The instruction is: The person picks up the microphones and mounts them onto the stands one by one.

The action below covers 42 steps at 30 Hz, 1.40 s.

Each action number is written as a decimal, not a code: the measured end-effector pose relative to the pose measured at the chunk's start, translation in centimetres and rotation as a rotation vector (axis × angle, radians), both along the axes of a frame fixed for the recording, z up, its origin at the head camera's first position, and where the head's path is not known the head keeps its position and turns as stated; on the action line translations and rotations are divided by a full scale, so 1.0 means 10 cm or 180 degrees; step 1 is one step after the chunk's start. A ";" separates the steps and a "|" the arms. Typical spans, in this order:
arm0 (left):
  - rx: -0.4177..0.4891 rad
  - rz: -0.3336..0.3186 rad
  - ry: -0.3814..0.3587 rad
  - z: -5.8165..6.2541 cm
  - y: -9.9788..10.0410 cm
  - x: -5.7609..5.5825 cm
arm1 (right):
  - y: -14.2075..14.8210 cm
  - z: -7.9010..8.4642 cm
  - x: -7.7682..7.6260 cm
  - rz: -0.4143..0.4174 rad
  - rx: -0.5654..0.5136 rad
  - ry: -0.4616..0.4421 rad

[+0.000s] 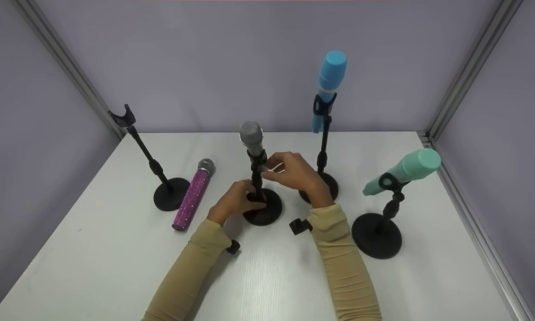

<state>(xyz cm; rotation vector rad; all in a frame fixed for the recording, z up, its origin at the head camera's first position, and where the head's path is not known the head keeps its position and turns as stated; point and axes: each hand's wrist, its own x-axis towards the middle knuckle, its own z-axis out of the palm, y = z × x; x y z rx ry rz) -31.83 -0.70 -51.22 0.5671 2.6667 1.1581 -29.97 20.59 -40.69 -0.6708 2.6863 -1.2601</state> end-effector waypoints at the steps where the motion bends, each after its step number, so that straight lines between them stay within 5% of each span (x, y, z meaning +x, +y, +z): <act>1: 0.0010 -0.0002 0.0004 0.00 0.00 0.00 | -0.01 -0.02 0.01 0.0040 -0.0041 -0.0017; 8: 0.0026 -0.0014 0.0025 -0.03 -0.01 0.00 | -0.12 -0.13 0.06 0.0174 -0.0278 0.0062; 26: -0.0027 0.0001 0.0026 -0.01 -0.01 -0.01 | -0.39 -0.35 0.08 -0.0501 -0.0644 0.0621; 42: -0.0007 -0.0083 0.0102 0.00 -0.03 0.01 | -0.47 -0.42 0.08 -0.0678 -0.0758 0.0889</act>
